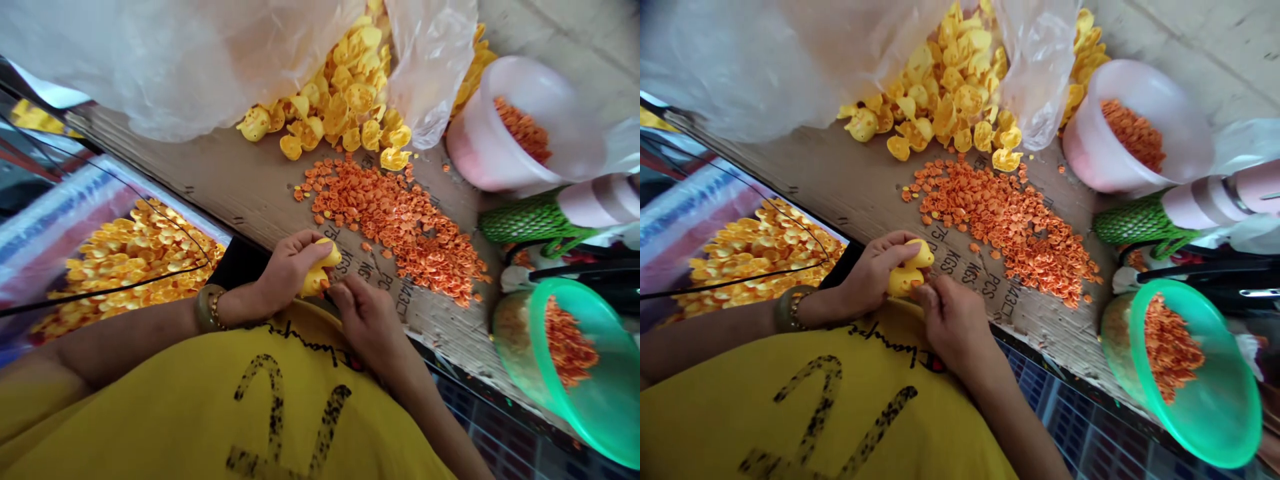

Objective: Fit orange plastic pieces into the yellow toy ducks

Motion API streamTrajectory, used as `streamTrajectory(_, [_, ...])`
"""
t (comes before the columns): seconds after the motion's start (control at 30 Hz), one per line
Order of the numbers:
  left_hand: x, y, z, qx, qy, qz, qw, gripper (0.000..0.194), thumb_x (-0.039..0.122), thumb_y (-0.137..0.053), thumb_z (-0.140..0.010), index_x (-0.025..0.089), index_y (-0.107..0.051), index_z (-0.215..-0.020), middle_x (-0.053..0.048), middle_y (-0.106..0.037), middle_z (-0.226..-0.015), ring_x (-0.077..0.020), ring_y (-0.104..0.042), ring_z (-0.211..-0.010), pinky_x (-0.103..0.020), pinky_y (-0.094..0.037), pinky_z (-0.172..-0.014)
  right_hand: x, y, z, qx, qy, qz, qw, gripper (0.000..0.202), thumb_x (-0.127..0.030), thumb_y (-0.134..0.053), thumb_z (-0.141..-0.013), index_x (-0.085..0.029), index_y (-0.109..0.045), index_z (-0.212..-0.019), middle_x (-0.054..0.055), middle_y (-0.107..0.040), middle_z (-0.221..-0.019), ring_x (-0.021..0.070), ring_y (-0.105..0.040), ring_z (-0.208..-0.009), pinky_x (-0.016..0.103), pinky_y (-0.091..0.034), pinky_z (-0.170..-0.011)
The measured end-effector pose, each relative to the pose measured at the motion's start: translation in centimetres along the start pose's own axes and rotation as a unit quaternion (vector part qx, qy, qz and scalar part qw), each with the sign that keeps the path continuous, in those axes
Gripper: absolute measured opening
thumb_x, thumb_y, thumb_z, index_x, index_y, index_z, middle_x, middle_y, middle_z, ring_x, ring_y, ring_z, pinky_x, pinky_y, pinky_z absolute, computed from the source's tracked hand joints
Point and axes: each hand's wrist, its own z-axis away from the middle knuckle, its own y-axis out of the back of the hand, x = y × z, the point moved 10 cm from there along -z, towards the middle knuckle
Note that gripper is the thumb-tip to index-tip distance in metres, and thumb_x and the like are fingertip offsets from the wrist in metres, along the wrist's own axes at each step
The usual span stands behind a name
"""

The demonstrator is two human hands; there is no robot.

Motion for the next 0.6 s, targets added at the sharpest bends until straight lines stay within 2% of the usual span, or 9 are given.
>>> streamTrajectory(0.07, [0.6, 0.0, 0.2, 0.000, -0.037, -0.031, 0.999, 0.016, 0.032, -0.061, -0.075, 0.018, -0.056, -0.076, 0.001, -0.057, -0.066, -0.0100, -0.050, -0.054, -0.021, -0.041, -0.050, -0.9, -1.1, -0.1, -0.039, 0.030, 0.071, 0.996, 0.031, -0.032, -0.038, -0.093, -0.018, -0.053, -0.070, 0.004, -0.059, -0.060, 0.0143, -0.054, -0.052, 0.025, -0.033, -0.050])
streamTrajectory(0.17, [1.5, 0.1, 0.4, 0.006, -0.085, -0.097, 0.992, 0.021, 0.037, -0.058, -0.079, 0.017, -0.056, -0.075, 0.001, -0.054, -0.068, -0.0100, -0.048, -0.059, -0.021, -0.039, -0.053, -1.0, -2.1, -0.1, -0.055, 0.039, 0.109, 0.992, 0.031, -0.027, -0.031, -0.094, -0.018, -0.054, -0.075, 0.006, -0.062, -0.060, 0.0169, -0.057, -0.052, 0.026, -0.031, -0.049])
streamTrajectory(0.37, [1.4, -0.2, -0.1, -0.013, -0.110, -0.190, 0.976, 0.029, 0.041, -0.049, -0.087, 0.018, -0.051, -0.069, 0.002, -0.044, -0.062, -0.0118, -0.041, -0.059, -0.024, -0.035, -0.054, 0.6, -3.9, -0.9, -0.073, 0.017, 0.028, 0.997, 0.034, -0.026, -0.026, -0.094, -0.018, -0.055, -0.077, 0.007, -0.064, -0.064, 0.0169, -0.060, -0.055, 0.025, -0.036, -0.051])
streamTrajectory(0.5, [2.7, -0.6, -0.4, -0.017, -0.131, -0.243, 0.961, 0.031, 0.043, -0.045, -0.089, 0.018, -0.056, -0.075, 0.002, -0.045, -0.063, -0.0125, -0.043, -0.061, -0.024, -0.037, -0.057, 0.8, -4.8, -1.4, -0.070, 0.000, -0.018, 0.997, 0.033, -0.027, -0.031, -0.093, -0.018, -0.058, -0.078, 0.005, -0.063, -0.064, 0.0151, -0.058, -0.057, 0.024, -0.041, -0.055])
streamTrajectory(0.57, [3.5, 0.0, -0.4, -0.030, -0.116, -0.269, 0.956, 0.030, 0.044, -0.046, -0.089, 0.019, -0.060, -0.080, 0.002, -0.049, -0.063, -0.0126, -0.044, -0.059, -0.024, -0.037, -0.055, 0.7, -4.6, -2.6, -0.093, 0.024, -0.042, 0.995, 0.029, -0.029, -0.037, -0.092, -0.019, -0.060, -0.077, 0.001, -0.061, -0.060, 0.0133, -0.055, -0.052, 0.022, -0.040, -0.051])
streamTrajectory(0.6, [3.9, 0.7, -0.2, -0.041, -0.104, -0.291, 0.950, 0.030, 0.044, -0.048, -0.088, 0.020, -0.063, -0.080, 0.002, -0.051, -0.061, -0.0128, -0.045, -0.057, -0.024, -0.036, -0.053, 0.7, -3.6, -3.8, -0.087, 0.042, -0.046, 0.994, 0.026, -0.029, -0.041, -0.090, -0.020, -0.060, -0.075, -0.001, -0.060, -0.057, 0.0125, -0.053, -0.049, 0.022, -0.039, -0.048])
